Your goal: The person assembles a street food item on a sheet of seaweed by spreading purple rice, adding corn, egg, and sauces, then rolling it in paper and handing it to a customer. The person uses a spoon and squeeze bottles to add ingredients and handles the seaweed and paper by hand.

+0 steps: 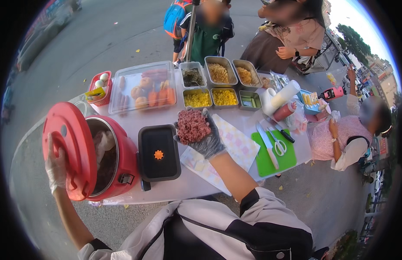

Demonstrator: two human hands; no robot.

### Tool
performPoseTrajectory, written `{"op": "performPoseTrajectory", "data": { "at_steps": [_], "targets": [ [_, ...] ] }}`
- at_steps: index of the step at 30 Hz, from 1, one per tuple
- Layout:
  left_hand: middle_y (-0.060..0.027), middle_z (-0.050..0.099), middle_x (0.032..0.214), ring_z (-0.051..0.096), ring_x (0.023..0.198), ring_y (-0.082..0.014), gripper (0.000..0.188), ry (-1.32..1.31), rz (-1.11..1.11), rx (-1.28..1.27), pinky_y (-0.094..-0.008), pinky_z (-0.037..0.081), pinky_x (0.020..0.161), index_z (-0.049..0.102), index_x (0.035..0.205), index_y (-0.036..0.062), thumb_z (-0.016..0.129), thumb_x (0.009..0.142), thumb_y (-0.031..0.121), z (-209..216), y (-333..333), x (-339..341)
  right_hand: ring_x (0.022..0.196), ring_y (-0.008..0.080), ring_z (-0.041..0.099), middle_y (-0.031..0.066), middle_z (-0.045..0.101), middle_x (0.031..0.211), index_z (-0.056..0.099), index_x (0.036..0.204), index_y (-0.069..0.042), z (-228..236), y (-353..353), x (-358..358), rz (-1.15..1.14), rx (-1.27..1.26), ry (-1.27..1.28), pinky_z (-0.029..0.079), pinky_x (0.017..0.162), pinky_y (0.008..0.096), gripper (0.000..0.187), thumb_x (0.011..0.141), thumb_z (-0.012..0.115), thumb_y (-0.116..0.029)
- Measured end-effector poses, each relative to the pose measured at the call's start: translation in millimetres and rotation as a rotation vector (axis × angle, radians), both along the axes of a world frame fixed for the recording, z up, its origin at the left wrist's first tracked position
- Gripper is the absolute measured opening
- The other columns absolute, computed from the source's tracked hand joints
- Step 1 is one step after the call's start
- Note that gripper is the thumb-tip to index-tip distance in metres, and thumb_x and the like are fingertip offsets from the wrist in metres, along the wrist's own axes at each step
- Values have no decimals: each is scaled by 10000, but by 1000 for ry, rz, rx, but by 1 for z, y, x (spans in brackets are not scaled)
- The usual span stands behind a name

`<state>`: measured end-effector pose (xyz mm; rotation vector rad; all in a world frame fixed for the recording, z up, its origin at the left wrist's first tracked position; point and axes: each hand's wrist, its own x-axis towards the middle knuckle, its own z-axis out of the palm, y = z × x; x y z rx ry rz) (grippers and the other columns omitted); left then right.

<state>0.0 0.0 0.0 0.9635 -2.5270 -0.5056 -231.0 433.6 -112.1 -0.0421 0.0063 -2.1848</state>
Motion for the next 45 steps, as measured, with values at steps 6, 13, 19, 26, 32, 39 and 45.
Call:
{"op": "performPoseTrajectory", "data": {
  "at_steps": [6, 13, 19, 26, 32, 39, 45],
  "targets": [
    [-228, 624, 824, 621, 690, -351, 633, -433, 172, -115, -447, 482, 653, 269, 1462, 172, 504, 875, 190, -29, 29, -31, 1247, 406, 429, 133, 438, 1380, 402, 1386, -196, 0, 53, -9, -43, -3, -46, 376, 947, 664, 786, 783, 561, -675],
    [-216, 624, 822, 613, 620, -289, 630, -383, 143, -32, -411, 491, 598, 258, 1470, 164, 487, 886, 214, -38, 34, -38, 1230, 410, 449, 134, 440, 1377, 381, 1397, -203, -57, 113, -16, -51, 93, -14, 466, 898, 601, 639, 853, 639, -418],
    [-114, 558, 1080, 551, 996, -269, 571, -471, 290, -751, -429, 437, 836, 372, 1424, 207, 557, 901, 346, -14, 100, -35, 1143, 400, 525, 135, 504, 1285, 410, 1358, -160, -52, 117, 9, 98, 198, -75, 513, 844, 579, 585, 856, 659, -327],
    [-65, 544, 1021, 524, 1030, -255, 483, -372, -900, -202, -396, 422, 907, 585, 1078, 117, 781, 657, 250, -102, 304, -51, 1145, 410, 521, 149, 460, 1352, 407, 1364, -163, -75, 113, 21, 49, 257, -43, 505, 866, 569, 576, 879, 616, -392],
    [-69, 572, 839, 607, 810, -216, 161, -660, -1134, -395, -333, 541, 654, 570, 871, 95, 651, 763, 182, -145, 273, -58, 1164, 431, 494, 153, 477, 1334, 436, 1350, -161, -69, 97, 33, 73, 226, -185, 449, 906, 604, 595, 895, 508, -537],
    [-108, 543, 891, 604, 835, -243, 209, 25, -852, -96, -325, 523, 698, 516, 960, 38, 628, 784, 28, -110, 248, -36, 985, 319, 603, 122, 579, 1120, 507, 1232, -127, -49, 45, 49, 37, 502, 56, 530, 820, 447, 429, 880, 630, -339],
    [-137, 513, 986, 546, 870, -237, 284, 313, -345, 307, -316, 487, 756, 477, 1111, -2, 597, 854, -20, -113, 247, 0, 869, 232, 621, 67, 613, 985, 601, 1109, -125, -86, -74, 80, -202, 1215, 1393, 517, 722, 377, 372, 767, 735, -185]
  ]
}}
